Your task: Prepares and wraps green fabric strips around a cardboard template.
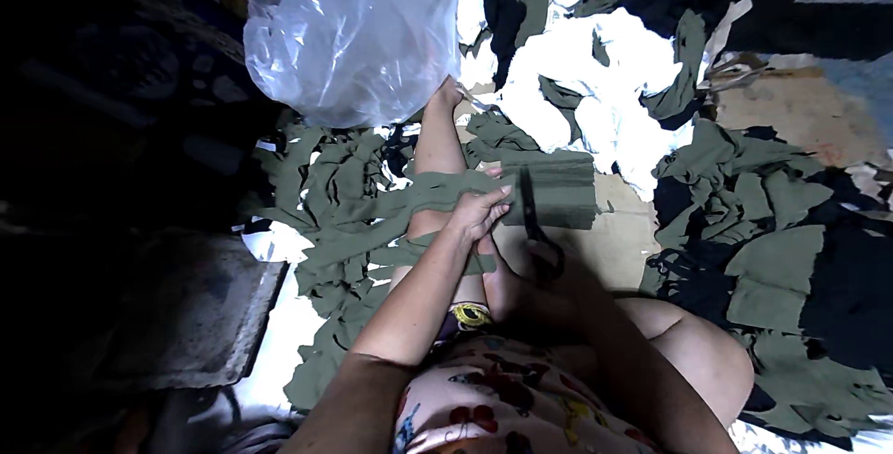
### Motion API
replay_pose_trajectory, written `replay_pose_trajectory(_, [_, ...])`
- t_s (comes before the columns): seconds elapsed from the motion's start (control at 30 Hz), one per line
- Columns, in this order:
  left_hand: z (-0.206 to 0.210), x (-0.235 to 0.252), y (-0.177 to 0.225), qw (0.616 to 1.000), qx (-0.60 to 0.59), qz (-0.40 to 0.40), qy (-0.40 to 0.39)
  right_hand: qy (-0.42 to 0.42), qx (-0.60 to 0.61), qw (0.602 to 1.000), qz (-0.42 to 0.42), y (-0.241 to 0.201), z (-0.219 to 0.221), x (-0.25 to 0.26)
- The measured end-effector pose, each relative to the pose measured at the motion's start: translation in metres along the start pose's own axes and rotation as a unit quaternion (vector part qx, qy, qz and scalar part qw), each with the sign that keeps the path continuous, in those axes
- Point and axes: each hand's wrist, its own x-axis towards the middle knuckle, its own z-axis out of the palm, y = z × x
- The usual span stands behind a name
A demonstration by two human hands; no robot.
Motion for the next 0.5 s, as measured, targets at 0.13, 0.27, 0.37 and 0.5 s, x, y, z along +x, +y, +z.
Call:
replay_pose_trajectory(0.13, [0.016,-0.034,0.0,0.997,0.058,0.005,-0.053,0.055,0.006,0.993,-0.103,-0.015,-0.002,0.014])
replay_pose_trajectory(0.27, [0.024,-0.049,-0.002,0.994,0.078,0.016,-0.075,0.128,0.02,0.983,-0.132,-0.04,0.016,0.013])
replay_pose_trajectory(0.37, [0.024,-0.06,0.0,0.989,0.125,0.023,-0.072,0.162,0.014,0.978,-0.128,-0.043,0.023,0.01])
replay_pose_trajectory(0.5, [0.017,-0.067,-0.006,0.984,0.149,0.023,-0.092,0.191,0.036,0.972,-0.133,-0.043,0.031,0.002])
